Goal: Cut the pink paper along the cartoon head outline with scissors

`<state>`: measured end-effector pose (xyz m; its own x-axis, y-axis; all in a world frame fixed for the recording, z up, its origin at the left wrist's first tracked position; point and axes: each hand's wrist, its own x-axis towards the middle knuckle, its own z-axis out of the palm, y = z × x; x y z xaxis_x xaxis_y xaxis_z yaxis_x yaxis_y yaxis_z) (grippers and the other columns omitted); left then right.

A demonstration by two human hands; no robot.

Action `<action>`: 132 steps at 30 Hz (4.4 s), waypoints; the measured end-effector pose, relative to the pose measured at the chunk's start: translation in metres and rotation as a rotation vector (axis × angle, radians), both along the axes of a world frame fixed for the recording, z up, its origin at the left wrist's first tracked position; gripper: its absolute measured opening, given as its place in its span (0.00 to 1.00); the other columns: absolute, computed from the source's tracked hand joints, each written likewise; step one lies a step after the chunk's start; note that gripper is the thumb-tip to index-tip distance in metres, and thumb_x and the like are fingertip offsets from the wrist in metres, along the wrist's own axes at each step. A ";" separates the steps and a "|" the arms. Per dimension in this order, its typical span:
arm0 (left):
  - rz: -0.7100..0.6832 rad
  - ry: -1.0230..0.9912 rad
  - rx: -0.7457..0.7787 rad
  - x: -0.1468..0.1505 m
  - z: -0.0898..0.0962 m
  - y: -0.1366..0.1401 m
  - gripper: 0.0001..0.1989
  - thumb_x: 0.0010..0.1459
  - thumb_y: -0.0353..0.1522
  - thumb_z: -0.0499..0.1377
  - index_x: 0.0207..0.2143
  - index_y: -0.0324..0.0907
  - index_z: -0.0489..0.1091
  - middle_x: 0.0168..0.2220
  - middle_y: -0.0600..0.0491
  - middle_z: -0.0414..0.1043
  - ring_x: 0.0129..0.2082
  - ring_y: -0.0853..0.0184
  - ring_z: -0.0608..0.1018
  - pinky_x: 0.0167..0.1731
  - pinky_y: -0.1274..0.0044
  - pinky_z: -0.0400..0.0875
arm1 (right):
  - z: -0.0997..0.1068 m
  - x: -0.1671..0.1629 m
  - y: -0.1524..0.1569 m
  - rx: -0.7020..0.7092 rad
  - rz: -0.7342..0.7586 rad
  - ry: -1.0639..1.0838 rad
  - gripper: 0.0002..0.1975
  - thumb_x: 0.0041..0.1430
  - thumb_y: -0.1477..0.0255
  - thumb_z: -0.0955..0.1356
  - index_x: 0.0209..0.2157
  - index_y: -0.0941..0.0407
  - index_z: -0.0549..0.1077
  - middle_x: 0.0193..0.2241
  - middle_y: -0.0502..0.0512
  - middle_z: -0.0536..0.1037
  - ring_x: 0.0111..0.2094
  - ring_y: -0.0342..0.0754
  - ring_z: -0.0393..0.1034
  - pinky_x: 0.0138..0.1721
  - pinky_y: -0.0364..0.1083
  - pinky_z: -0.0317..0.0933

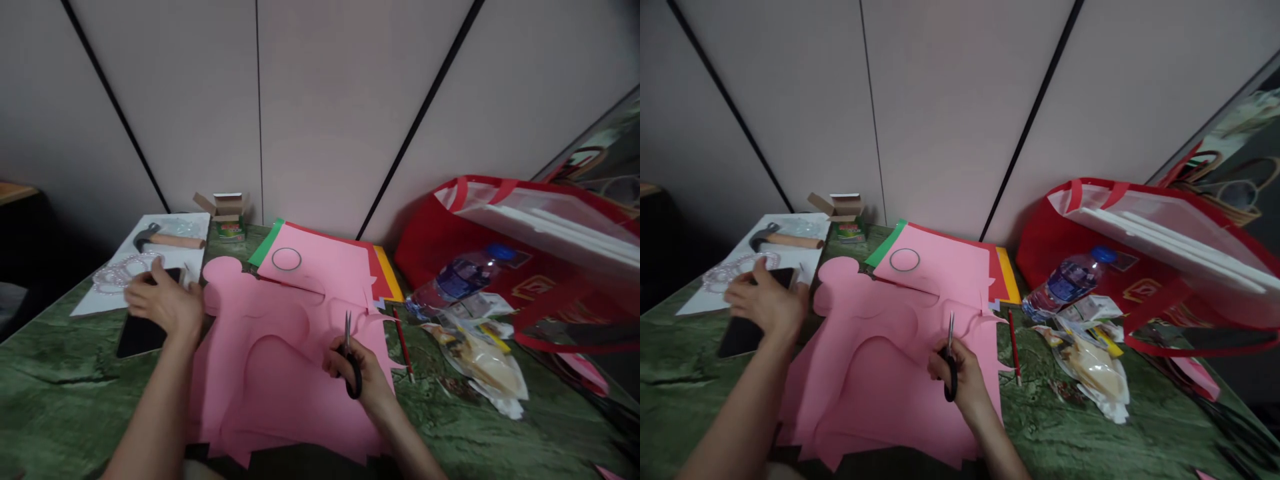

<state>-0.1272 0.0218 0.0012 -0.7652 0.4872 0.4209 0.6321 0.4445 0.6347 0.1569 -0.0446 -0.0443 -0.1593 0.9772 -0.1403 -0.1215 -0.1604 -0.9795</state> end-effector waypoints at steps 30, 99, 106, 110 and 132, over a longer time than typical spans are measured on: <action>-1.141 0.056 -0.613 0.103 0.010 -0.016 0.17 0.41 0.46 0.61 0.17 0.42 0.70 0.22 0.48 0.70 0.29 0.57 0.72 0.28 0.73 0.60 | -0.001 0.004 0.001 0.070 -0.103 0.042 0.12 0.52 0.62 0.70 0.27 0.57 0.68 0.16 0.46 0.68 0.22 0.44 0.64 0.25 0.43 0.56; -1.028 -0.828 -0.107 0.133 0.023 -0.032 0.20 0.41 0.39 0.65 0.15 0.41 0.56 0.11 0.64 0.53 0.11 0.77 0.59 0.10 0.84 0.51 | 0.032 0.000 -0.013 0.070 0.126 0.150 0.17 0.46 0.66 0.74 0.35 0.54 0.65 0.28 0.48 0.72 0.30 0.42 0.66 0.32 0.43 0.59; -1.054 -0.742 -0.265 0.137 0.025 -0.034 0.26 0.41 0.40 0.63 0.09 0.43 0.47 0.11 0.65 0.41 0.13 0.80 0.48 0.13 0.81 0.41 | 0.031 0.000 -0.010 0.066 0.023 0.087 0.16 0.44 0.64 0.74 0.30 0.56 0.66 0.21 0.45 0.70 0.22 0.40 0.64 0.25 0.42 0.59; -1.045 -0.732 -0.278 0.137 0.027 -0.035 0.28 0.41 0.40 0.63 0.08 0.43 0.45 0.12 0.64 0.38 0.14 0.80 0.46 0.14 0.80 0.39 | 0.026 -0.004 -0.010 0.009 -0.046 0.073 0.16 0.44 0.62 0.73 0.30 0.55 0.65 0.16 0.42 0.68 0.16 0.40 0.62 0.18 0.41 0.57; -1.196 -0.795 -0.474 0.147 0.027 -0.045 0.18 0.47 0.36 0.59 0.10 0.38 0.64 0.09 0.60 0.57 0.11 0.77 0.57 0.11 0.81 0.47 | 0.036 0.007 -0.005 0.131 -0.041 0.118 0.20 0.42 0.62 0.74 0.35 0.52 0.65 0.27 0.48 0.73 0.25 0.44 0.65 0.28 0.43 0.60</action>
<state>0.0201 -0.0232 0.0285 0.2217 0.9371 -0.2697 0.3304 0.1880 0.9249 0.1639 -0.0492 -0.0080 -0.1269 0.9919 0.0056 -0.2411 -0.0253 -0.9702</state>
